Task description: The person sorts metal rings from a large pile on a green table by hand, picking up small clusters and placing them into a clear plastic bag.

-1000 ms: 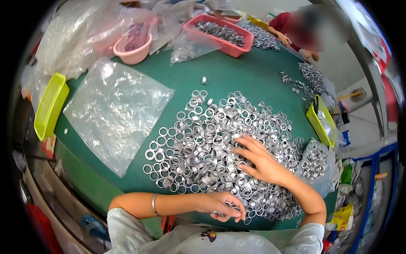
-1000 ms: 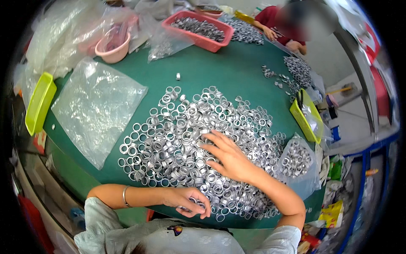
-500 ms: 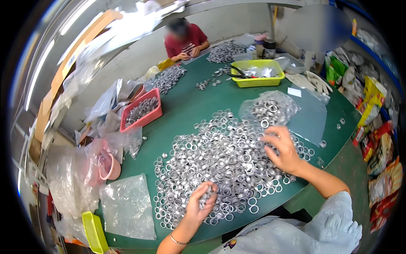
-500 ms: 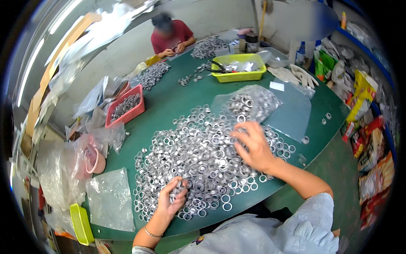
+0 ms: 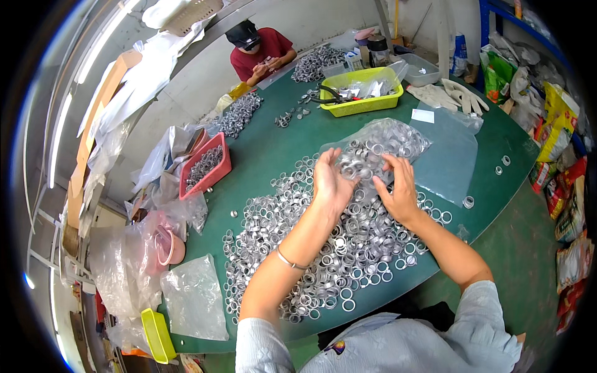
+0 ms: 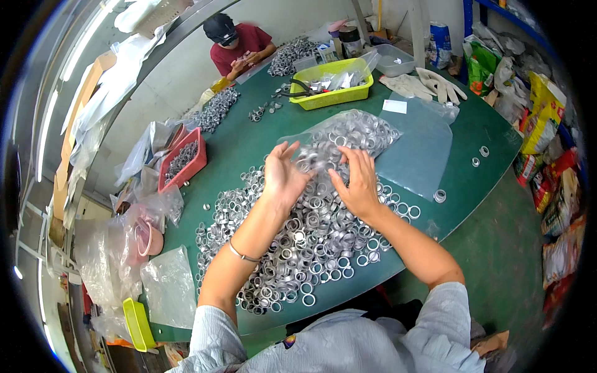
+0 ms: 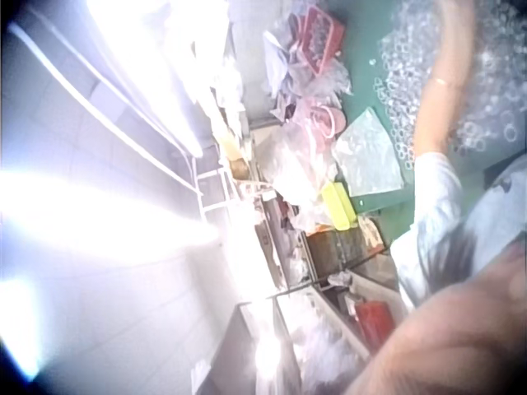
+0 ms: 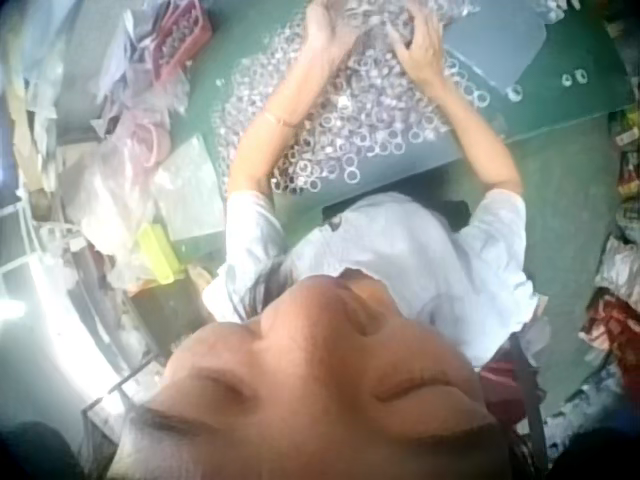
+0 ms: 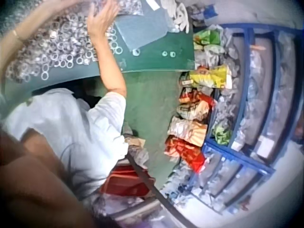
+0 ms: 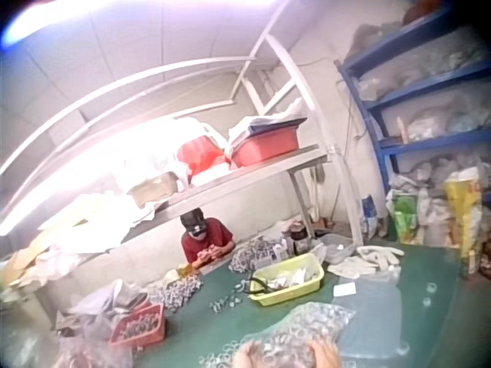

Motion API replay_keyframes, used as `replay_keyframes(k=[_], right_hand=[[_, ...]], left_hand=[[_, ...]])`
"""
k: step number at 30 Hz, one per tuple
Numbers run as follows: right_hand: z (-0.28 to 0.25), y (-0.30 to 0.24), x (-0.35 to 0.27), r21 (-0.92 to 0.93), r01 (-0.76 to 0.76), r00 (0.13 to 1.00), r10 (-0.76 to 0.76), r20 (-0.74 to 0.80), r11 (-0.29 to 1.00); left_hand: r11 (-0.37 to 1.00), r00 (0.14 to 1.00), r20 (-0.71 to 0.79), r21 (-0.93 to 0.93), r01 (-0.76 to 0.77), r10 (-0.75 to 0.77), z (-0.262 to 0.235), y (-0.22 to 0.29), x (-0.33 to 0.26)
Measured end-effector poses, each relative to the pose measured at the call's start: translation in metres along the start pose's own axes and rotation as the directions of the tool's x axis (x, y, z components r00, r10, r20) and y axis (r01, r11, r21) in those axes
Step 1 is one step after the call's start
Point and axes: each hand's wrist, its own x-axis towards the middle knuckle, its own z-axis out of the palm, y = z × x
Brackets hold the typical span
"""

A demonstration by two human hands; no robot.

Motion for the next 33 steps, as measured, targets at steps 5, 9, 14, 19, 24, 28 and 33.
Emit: replay_keyframes(k=[5, 9, 14, 19, 24, 28, 33], right_hand=[[-0.008, -0.012, -0.001, 0.131, -0.064, 0.998, 0.063, 0.008, 0.989], [-0.023, -0.019, 0.003, 0.197, -0.070, 0.997, 0.066, 0.026, 0.978], [-0.028, -0.034, 0.001, 0.262, -0.067, 0.989, 0.029, 0.143, 0.963], [-0.024, -0.027, 0.001, 0.258, -0.103, 0.990, 0.073, 0.125, 0.961], [-0.017, -0.012, 0.000, 0.161, -0.149, 0.988, 0.139, 0.069, 0.976], [-0.011, -0.005, 0.002, 0.111, -0.185, 0.982, 0.179, 0.058, 0.977], [-0.006, 0.011, -0.001, 0.096, -0.258, 0.966, 0.256, 0.034, 0.961]], left_hand=[[0.975, 0.980, 0.193, 0.200, -0.094, 0.055, -0.021, -0.004, -0.012], [0.784, 0.911, 0.064, 0.487, -0.385, 0.407, -0.071, 0.015, -0.036], [0.633, 0.710, -0.244, 0.691, -0.350, 0.660, -0.228, 0.074, -0.009], [0.296, 0.629, -0.223, 0.955, -0.012, 0.744, -0.364, 0.137, 0.028], [-0.004, 0.655, -0.128, 0.981, 0.196, 0.745, -0.408, 0.168, 0.089], [-0.035, 0.656, -0.105, 0.980, 0.197, 0.748, -0.446, 0.189, 0.126], [0.015, 0.640, -0.021, 1.000, 0.015, 0.768, -0.431, 0.189, 0.162]])
